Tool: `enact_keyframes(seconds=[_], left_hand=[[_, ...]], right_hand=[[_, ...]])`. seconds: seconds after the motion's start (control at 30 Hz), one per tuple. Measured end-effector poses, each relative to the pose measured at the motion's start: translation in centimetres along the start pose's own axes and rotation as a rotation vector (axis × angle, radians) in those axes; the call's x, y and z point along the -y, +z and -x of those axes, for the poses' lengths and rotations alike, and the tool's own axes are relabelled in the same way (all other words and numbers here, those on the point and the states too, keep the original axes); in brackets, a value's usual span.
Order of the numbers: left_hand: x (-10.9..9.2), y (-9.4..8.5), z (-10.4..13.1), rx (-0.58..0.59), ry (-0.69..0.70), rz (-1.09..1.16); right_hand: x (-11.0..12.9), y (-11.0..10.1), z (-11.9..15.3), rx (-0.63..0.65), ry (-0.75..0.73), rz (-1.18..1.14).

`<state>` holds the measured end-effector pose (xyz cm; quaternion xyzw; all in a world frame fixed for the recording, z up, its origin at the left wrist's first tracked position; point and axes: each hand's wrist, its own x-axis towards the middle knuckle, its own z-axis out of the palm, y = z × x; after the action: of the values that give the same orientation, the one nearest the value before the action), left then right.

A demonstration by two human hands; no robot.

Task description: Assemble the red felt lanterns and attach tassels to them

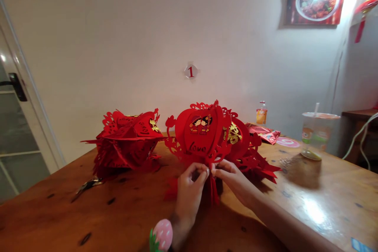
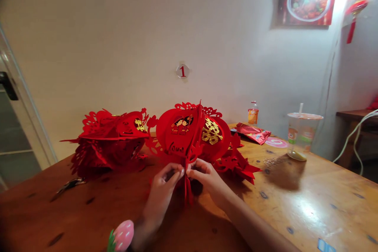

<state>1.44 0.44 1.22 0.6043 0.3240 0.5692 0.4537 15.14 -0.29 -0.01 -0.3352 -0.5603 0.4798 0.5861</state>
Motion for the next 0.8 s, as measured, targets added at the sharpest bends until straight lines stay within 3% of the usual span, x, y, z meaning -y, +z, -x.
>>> enact_keyframes(seconds=[0.2, 0.37, 0.47, 0.6, 0.8], left_hand=[[0.4, 0.1, -0.1, -0.001, -0.043, 0.116], [0.6, -0.4, 0.0, -0.016, 0.018, 0.049], [0.3, -0.6, 0.2, -0.004, 0.048, -0.003], [-0.1, -0.6, 0.5, -0.01, 0.093, -0.063], [0.2, -0.7, 0.7, -0.016, 0.2, -0.219]], right_hand=[[0.1, 0.0, 0.1, 0.004, 0.05, 0.02], [0.3, -0.3, 0.6, 0.169, 0.238, -0.151], [0.8, -0.3, 0.8, 0.24, 0.288, -0.113], [1.5, -0.4, 0.8, 0.314, 0.306, -0.01], [3.0, -2.0, 0.6, 0.33, 0.266, -0.097]])
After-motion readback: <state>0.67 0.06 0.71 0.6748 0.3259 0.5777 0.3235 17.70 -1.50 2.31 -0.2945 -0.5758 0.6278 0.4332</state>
